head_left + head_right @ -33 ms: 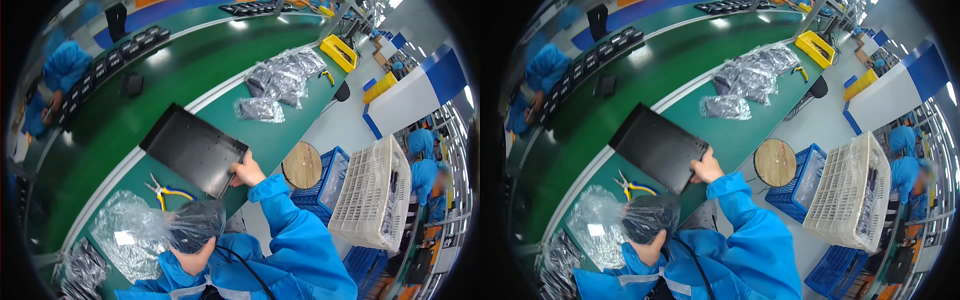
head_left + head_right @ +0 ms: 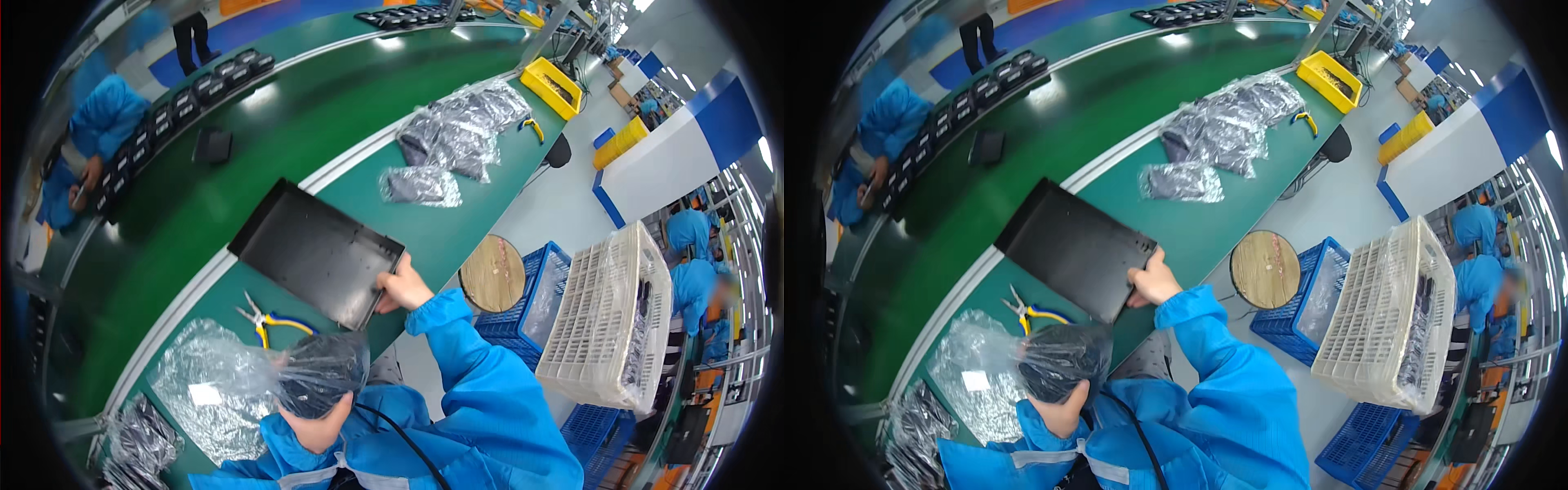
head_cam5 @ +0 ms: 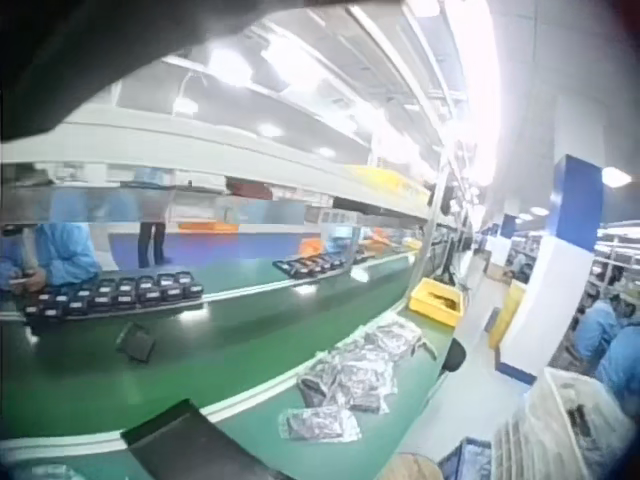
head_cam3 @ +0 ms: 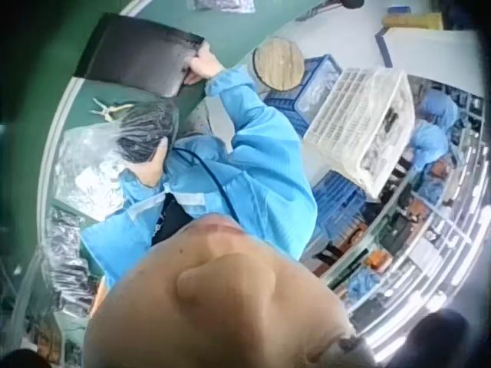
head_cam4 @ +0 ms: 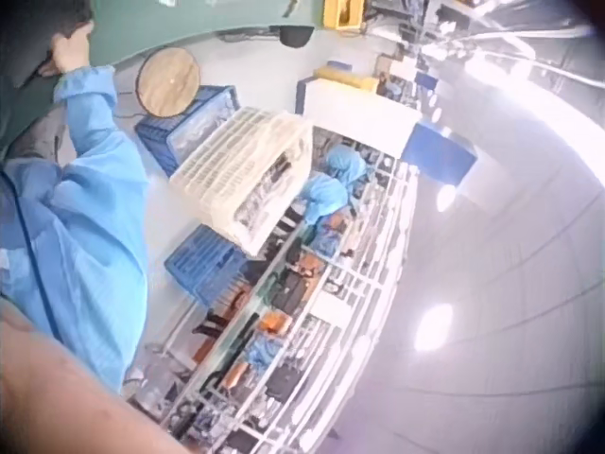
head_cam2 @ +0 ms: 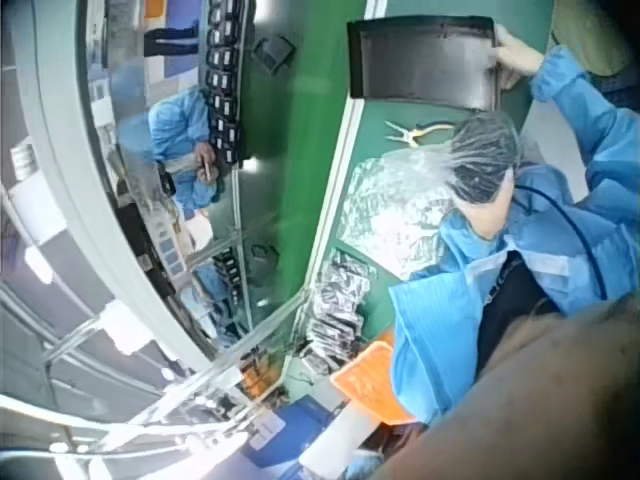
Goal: Assembling or inspecting electronic device components at a factory workbench using pliers and gloves.
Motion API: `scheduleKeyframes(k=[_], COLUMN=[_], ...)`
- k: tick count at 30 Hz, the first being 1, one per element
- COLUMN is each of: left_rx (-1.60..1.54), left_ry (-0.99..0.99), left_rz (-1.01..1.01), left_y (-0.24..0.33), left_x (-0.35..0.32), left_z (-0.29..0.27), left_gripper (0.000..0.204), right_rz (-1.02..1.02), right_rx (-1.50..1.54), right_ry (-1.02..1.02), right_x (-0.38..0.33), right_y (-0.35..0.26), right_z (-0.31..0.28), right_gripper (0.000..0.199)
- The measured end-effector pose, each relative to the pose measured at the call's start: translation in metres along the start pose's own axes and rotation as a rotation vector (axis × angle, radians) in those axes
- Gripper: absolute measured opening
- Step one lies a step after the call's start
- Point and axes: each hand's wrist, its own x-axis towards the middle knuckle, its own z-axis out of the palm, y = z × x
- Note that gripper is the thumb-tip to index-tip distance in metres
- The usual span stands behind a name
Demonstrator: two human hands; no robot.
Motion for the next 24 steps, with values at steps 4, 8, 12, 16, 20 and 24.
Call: scheduleKeyframes(k=[4, 8, 12, 16, 20, 24], left_rx=[0.020, 0.155, 0.304, 0.203, 0.193, 0.187], left_ry=[-0.001, -0.143, -0.082, -0.065, 0.004, 0.113], left_rz=[-0.027, 0.032, 0.080, 0.020, 0.008, 0.008], left_y=[0.043, 0.077, 0.126, 0.163, 0.167, 0.160], left_x=[0.018, 0.042, 0.063, 0.091, 0.103, 0.116], left_z=[0.032, 0.062, 0.102, 0.139, 0.147, 0.148], left_gripper=[0.094, 0.089, 0.063, 0.077, 0.082, 0.084], right_rz=[0.206, 0.327, 0.313, 0.161, -0.032, -0.144], right_rx=[0.141, 0.282, 0.297, 0.311, 0.470, 0.625], right_ry=[-0.207, -0.276, -0.266, -0.082, -0.053, -0.030], right_x=[-0.007, -0.032, -0.045, -0.055, -0.073, -0.061], right_y=[-0.024, -0.043, -0.060, -0.063, -0.086, -0.095], right_z=[-0.054, -0.122, -0.183, -0.230, -0.261, -0.285], right_gripper=[0.082, 0.082, 0.087, 0.081, 0.055, 0.043])
